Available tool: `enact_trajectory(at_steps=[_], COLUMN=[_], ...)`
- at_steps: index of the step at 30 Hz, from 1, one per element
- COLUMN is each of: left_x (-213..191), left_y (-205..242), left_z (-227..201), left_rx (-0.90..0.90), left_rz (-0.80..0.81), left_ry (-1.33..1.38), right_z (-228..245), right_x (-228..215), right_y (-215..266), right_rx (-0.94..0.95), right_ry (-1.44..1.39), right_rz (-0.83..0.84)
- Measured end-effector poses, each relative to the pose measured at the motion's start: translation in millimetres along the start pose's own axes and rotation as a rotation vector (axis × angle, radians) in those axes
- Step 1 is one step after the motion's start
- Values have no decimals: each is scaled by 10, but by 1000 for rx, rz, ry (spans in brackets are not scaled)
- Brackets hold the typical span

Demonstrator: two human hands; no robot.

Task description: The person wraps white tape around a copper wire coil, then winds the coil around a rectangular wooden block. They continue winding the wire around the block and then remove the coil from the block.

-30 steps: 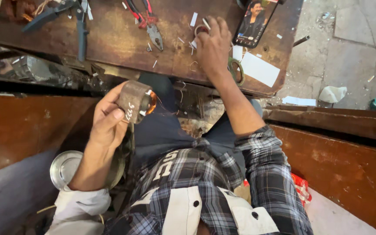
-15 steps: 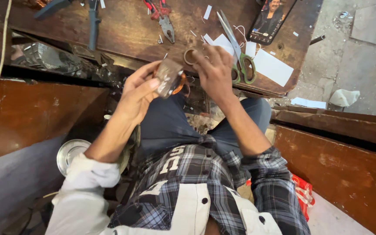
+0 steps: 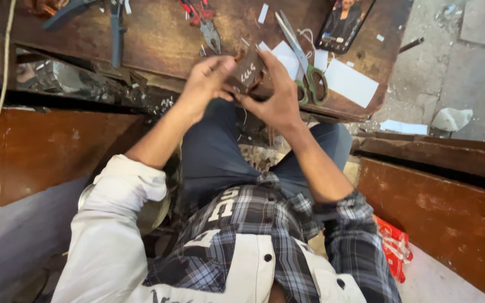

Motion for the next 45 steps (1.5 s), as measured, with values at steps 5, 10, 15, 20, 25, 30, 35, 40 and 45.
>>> enact_trajectory(at_steps=[5, 10, 15, 20, 25, 30, 35, 40, 45], left_x=[-358, -422, -261, -130, -131, -56, -24, 4, 50], left_y=[-66, -100, -216, -320, -412, -454, -477, -487, -466], left_z=[111, 160, -62, -273, -248, -295, -343, -381, -411], left_rx=[2, 63, 208, 304, 262, 260, 231, 215, 248], left_rz=[-184, -217, -185, -137, 21, 133, 202, 288, 349], left_ry=[-140, -313, -552, -842, -913, -877, -972, -970, -993], right_z=[-208, -263, -268, -78, -28, 120, 170, 124, 52], right_x=[105, 180, 178, 81, 30, 62, 56, 19, -9], right_y=[-15, 6, 16, 134, 289, 236, 138, 44, -35], right_rx=[8, -14, 1, -73, -60, -285, -341, -400, -484], right_ry=[-3, 16, -10, -11, 155, 368, 489, 493, 483], right_rz=[16, 43, 55, -52, -136, 11, 99, 167, 185])
Point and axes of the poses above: each hand's wrist, its own y-axis away from the middle knuckle, its own x-axis out of the palm, z = x × y, the point moved 6 cm from there along -y, towards the middle knuckle, and after that the axes turned 1 degree about -x, right-handed, at the moved point
